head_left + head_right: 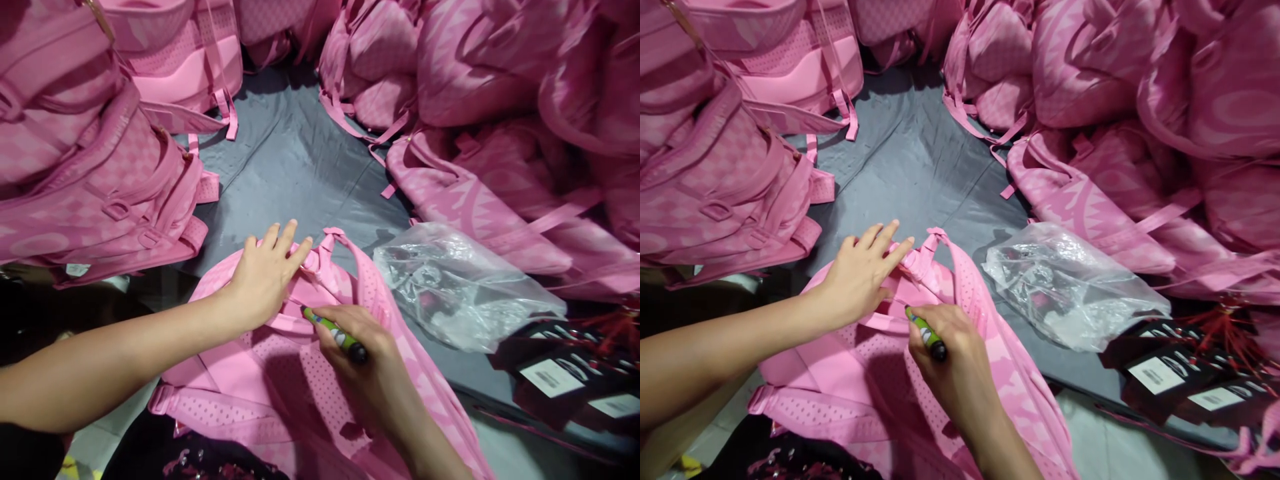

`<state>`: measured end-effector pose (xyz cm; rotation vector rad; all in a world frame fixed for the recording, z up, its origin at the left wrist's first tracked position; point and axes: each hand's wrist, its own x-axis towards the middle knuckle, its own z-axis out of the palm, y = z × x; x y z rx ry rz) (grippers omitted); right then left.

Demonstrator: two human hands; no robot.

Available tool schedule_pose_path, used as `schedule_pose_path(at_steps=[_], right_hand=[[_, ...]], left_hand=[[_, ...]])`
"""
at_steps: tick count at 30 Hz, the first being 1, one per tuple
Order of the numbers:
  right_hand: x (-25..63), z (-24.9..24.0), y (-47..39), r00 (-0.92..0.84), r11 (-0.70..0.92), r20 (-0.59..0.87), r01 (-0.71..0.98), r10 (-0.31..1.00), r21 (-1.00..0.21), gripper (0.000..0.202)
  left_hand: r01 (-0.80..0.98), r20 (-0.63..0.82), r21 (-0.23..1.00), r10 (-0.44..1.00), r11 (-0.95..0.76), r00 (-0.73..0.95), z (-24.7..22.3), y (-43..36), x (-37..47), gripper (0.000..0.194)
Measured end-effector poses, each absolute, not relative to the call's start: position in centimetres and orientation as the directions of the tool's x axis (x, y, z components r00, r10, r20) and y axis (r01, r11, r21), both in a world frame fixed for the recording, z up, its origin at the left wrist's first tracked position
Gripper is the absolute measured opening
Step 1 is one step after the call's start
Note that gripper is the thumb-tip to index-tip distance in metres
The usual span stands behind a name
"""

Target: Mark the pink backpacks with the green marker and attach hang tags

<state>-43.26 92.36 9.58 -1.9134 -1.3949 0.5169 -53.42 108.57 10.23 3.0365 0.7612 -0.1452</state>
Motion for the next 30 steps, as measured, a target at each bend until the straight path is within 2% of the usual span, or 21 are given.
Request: schedule_pose_path(at_steps=[5, 9, 12, 16, 20, 23, 27, 30], right_hand=[[-43.8, 9.9, 92.7, 0.325, -0.152, 0.095, 0.657, 0.941, -0.738, 0.015], [-44.0, 10.2, 93.0, 0.361, -0.227, 0.074, 0.719, 0.930, -0.657, 0.013], [-44.0, 10.5, 93.3, 0.331, -0.211, 0.042, 0.688, 0.943, -0.694, 0.015], [-44.3, 10.5, 93.6, 0.384, -0.275, 0.052, 0.743, 0.922, -0.610, 0.014], [-44.7, 10.5, 93.8, 0.366, -0.254, 0.044, 0.722, 0.930, -0.643, 0.017], [-44.8, 10.6, 93.7, 0.405, -0.313, 0.044, 0.767, 0.913, -0.560, 0.015], [-44.8, 10.7, 93.7, 0.378, -0.269, 0.043, 0.731, 0.925, -0.627, 0.016], [-44.8, 10.8, 93.8, 0.408, -0.292, 0.057, 0.737, 0.911, -0.609, 0.014]], left_hand=[[0.471, -0.084, -0.009, 0.470, -0.882, 0.879, 10.0, 108.6, -53.5, 0.079], [0.466, -0.072, 0.003, 0.465, -0.885, 0.883, 9.9, 108.6, -53.5, 0.075], [0.470, -0.066, 0.004, 0.468, -0.883, 0.881, 9.8, 108.7, -53.5, 0.074], [0.461, -0.066, 0.017, 0.459, -0.887, 0.886, 9.9, 108.7, -53.5, 0.076], [0.460, -0.086, 0.019, 0.457, -0.888, 0.885, 9.8, 108.8, -53.5, 0.075], [0.459, -0.059, 0.028, 0.457, -0.888, 0.887, 9.7, 108.8, -53.5, 0.076], [0.470, -0.065, 0.024, 0.468, -0.882, 0.882, 9.6, 108.8, -53.6, 0.074], [0.466, -0.056, 0.030, 0.464, -0.884, 0.884, 9.6, 108.7, -53.6, 0.074]])
